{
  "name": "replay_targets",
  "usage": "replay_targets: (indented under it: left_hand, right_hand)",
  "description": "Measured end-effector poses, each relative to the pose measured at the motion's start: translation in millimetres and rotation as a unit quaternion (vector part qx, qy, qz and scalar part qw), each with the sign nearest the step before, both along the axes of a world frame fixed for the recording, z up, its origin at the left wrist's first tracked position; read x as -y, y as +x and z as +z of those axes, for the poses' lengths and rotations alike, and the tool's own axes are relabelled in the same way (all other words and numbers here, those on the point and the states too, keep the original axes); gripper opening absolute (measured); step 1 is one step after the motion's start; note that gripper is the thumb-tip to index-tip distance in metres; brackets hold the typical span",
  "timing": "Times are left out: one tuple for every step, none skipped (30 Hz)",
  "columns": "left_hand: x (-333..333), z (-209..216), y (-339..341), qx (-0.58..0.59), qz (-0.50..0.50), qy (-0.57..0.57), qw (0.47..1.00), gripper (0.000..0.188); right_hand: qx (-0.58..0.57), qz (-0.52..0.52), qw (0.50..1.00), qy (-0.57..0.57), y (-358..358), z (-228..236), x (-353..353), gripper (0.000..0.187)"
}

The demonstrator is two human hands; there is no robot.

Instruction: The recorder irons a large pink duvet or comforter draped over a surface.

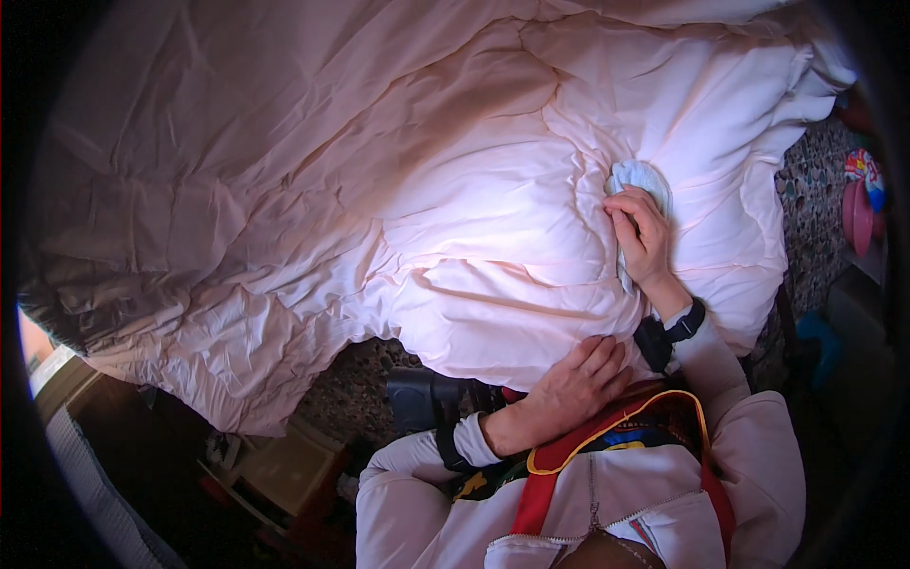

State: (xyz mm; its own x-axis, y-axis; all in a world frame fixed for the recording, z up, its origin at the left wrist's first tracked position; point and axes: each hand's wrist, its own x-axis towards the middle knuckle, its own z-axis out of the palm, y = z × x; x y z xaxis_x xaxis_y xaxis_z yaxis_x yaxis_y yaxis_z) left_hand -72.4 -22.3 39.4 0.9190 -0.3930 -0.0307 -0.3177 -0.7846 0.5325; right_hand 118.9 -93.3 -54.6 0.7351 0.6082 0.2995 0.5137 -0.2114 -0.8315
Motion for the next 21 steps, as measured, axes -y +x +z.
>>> replay_targets:
  left_hand:
    - [0,0,0,-0.003,0.0,0.0,1.0,0.043]
    - [0,0,0,-0.003,0.0,0.0,1.0,0.043]
    - [0,0,0,-0.003,0.002,-0.001,1.0,0.043]
    - [0,0,0,-0.003,0.004,-0.001,1.0,0.043]
    - [0,0,0,-0.004,0.004,-0.002,1.0,0.043]
    - [0,0,0,-0.007,0.001,0.0,1.0,0.043]
    - [0,1,0,-0.01,-0.001,0.003,1.0,0.043]
    - [-1,1,1,-0.012,-0.002,0.001,1.0,0.043]
    - [-1,2,2,-0.01,-0.002,0.002,1.0,0.044]
    - [-2,2,2,-0.009,-0.002,0.004,1.0,0.044]
    - [-2,2,2,-0.012,-0.003,0.002,1.0,0.044]
    - [-1,1,2,-0.009,-0.001,0.004,1.0,0.045]
    - [-1,0,2,-0.007,0.001,0.007,1.0,0.045]
    - [-1,-1,1,-0.01,0.0,0.004,1.0,0.045]
    - [0,-3,1,-0.006,0.008,0.0,1.0,0.046]
    - [1,-4,1,-0.002,0.016,-0.004,1.0,0.046]
    - [1,-4,2,-0.006,0.015,-0.008,1.0,0.046]
    - [0,-4,3,-0.011,0.019,-0.01,1.0,0.047]
    - [0,-5,3,-0.016,0.023,-0.012,1.0,0.047]
    - [-1,-7,4,-0.022,0.021,-0.017,0.999,0.047]
    - [-1,-9,4,-0.028,0.021,-0.017,0.999,0.049]
  right_hand:
    - [0.0,0.001,1.0,0.0,0,0,0,0.011]
    - [0.0,0.001,1.0,0.0,0,0,0,0.011]
    - [0.0,0.002,1.0,-0.001,0,0,0,0.011]
    - [0.0,0.002,1.0,-0.002,1,-1,0,0.011]
    - [-0.001,0.003,1.0,0.0,1,-1,0,0.011]
    - [-0.001,0.004,1.0,0.001,1,-2,0,0.011]
    - [-0.003,0.004,1.0,0.001,1,-2,-1,0.011]
    - [-0.003,0.005,1.0,0.001,1,-2,-1,0.011]
    - [-0.003,0.005,1.0,0.001,1,-1,-1,0.011]
    - [-0.005,0.004,1.0,-0.001,2,-1,-1,0.011]
    - [-0.004,0.005,1.0,-0.002,2,0,-1,0.011]
    - [-0.003,0.004,1.0,-0.003,2,1,-2,0.011]
    - [-0.005,0.004,1.0,-0.005,2,2,-2,0.011]
    - [-0.005,0.006,1.0,-0.002,2,2,-2,0.011]
    - [-0.005,0.007,1.0,0.0,2,2,-2,0.011]
    - [-0.009,0.007,1.0,-0.002,2,3,-3,0.011]
    - [-0.011,0.009,1.0,-0.002,2,3,-2,0.011]
    - [-0.014,0.012,1.0,-0.002,2,3,-2,0.011]
    - [-0.019,0.011,1.0,-0.007,3,4,-2,0.011]
    - [-0.021,0.016,1.0,-0.006,4,4,-2,0.011]
    - [-0.023,0.021,1.0,-0.005,4,3,-3,0.012]
